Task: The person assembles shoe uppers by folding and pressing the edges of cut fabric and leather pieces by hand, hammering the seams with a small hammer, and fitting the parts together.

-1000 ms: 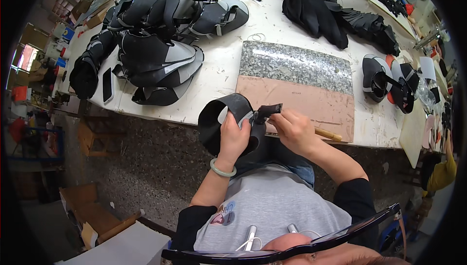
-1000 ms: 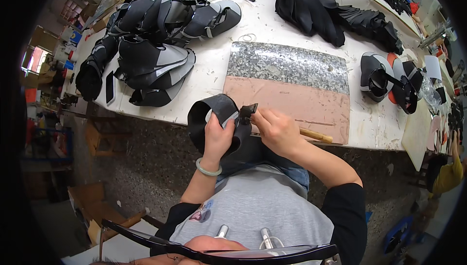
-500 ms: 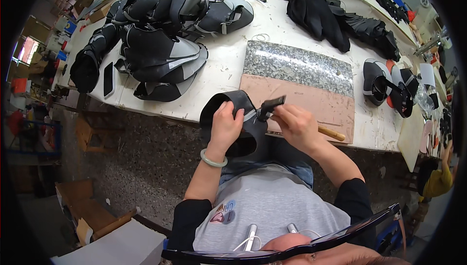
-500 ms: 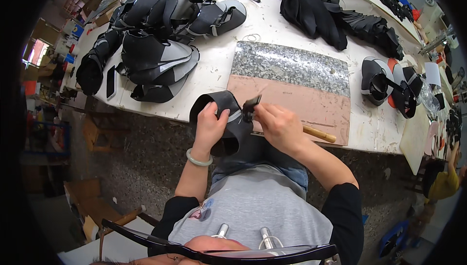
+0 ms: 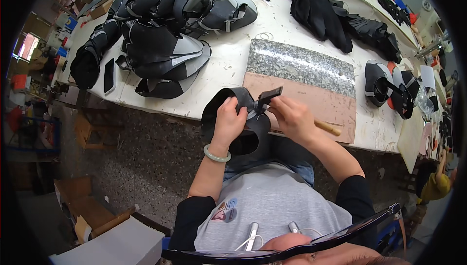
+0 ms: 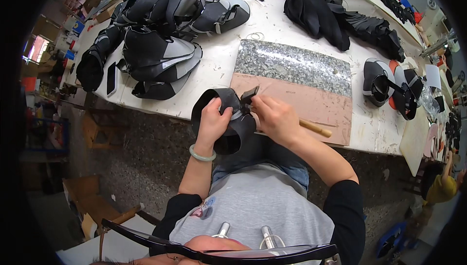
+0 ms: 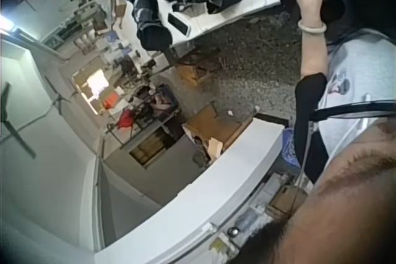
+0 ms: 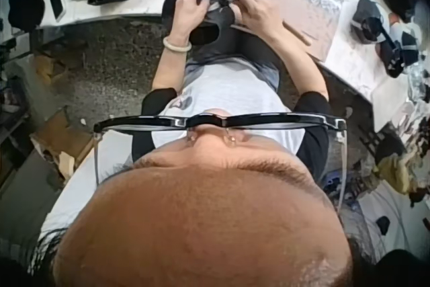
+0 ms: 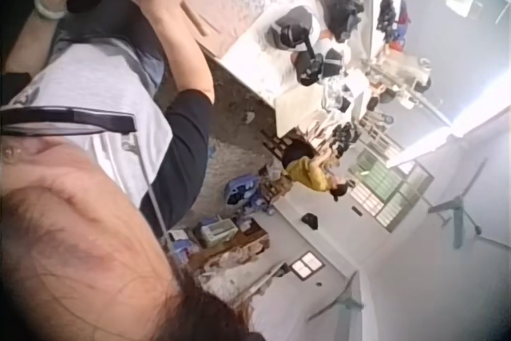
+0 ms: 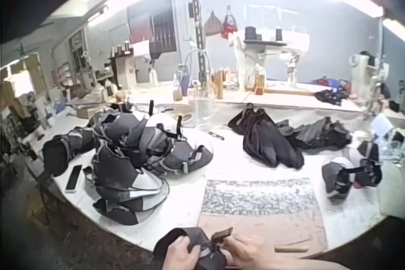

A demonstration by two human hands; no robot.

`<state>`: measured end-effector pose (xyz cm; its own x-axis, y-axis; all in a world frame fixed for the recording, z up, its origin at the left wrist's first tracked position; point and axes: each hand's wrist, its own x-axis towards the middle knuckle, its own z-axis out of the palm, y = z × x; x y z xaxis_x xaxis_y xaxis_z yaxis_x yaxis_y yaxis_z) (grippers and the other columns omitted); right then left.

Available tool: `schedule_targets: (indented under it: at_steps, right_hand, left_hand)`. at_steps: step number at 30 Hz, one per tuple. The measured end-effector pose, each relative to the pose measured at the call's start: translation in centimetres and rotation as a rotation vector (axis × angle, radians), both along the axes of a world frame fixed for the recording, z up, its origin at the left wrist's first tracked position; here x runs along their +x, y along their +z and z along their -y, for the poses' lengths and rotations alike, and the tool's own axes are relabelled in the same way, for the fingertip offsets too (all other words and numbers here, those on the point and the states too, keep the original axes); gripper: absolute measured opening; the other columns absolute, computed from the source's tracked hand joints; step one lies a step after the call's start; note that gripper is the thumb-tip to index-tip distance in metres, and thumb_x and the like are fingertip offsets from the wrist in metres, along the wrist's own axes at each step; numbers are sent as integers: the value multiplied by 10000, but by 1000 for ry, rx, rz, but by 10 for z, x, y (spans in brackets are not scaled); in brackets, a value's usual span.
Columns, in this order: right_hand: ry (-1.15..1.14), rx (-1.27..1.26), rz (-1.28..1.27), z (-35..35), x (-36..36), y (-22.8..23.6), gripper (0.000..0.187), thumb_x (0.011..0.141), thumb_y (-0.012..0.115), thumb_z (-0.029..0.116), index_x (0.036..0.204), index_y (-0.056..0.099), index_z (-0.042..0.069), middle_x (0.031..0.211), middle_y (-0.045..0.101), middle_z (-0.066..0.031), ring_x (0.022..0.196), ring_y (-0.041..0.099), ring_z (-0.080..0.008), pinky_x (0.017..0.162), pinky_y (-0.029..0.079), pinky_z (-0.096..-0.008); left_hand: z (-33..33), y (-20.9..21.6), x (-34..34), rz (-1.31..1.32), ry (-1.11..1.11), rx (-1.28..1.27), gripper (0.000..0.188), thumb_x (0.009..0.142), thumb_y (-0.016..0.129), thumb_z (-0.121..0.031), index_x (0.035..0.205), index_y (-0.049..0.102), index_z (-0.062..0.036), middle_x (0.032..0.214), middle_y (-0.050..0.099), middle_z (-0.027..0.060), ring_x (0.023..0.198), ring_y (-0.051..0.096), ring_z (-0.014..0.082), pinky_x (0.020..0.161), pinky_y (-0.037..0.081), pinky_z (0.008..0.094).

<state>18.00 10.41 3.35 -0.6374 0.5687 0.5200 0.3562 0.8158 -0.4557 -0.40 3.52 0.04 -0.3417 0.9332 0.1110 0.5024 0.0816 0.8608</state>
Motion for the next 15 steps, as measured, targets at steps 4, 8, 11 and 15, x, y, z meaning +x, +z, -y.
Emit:
schedule_targets:
  at_steps: [4, 8, 11, 15]
  right_hand:
    - [-70, 47, -132, -10, -4, 13, 178, 773, 675, 66, 928, 596, 29, 818, 617, -95, 688, 617, -267, 586, 489, -370]
    - [-17, 33, -39, -13, -13, -4, 184, 765, 666, 58, 932, 588, 54, 818, 619, -87, 683, 618, -277, 574, 490, -362]
    - [-76, 42, -56, -18, -14, 7, 193, 768, 653, 68, 948, 583, 57, 840, 627, -89, 716, 625, -274, 594, 497, -364]
    - [5, 50, 74, -10, -16, -6, 207, 790, 651, 81, 986, 592, 49, 858, 637, -90, 714, 627, -268, 596, 500, -357]
  left_hand:
    - [1, -3, -2, 23, -4, 5, 150, 759, 605, -55, 812, 515, 53, 821, 545, 214, 783, 542, 411, 680, 439, 445]
    - [-3, -12, -5, 99, -11, -24, 166, 758, 607, -65, 804, 506, 57, 808, 534, 213, 756, 543, 404, 668, 438, 437]
    - [-1, -14, -7, 133, 2, -55, 172, 759, 608, -71, 800, 500, 57, 796, 526, 209, 739, 542, 399, 661, 439, 433]
    - [-3, -18, -6, 121, -7, -36, 165, 761, 607, -73, 818, 516, 52, 801, 530, 203, 737, 547, 391, 660, 443, 423]
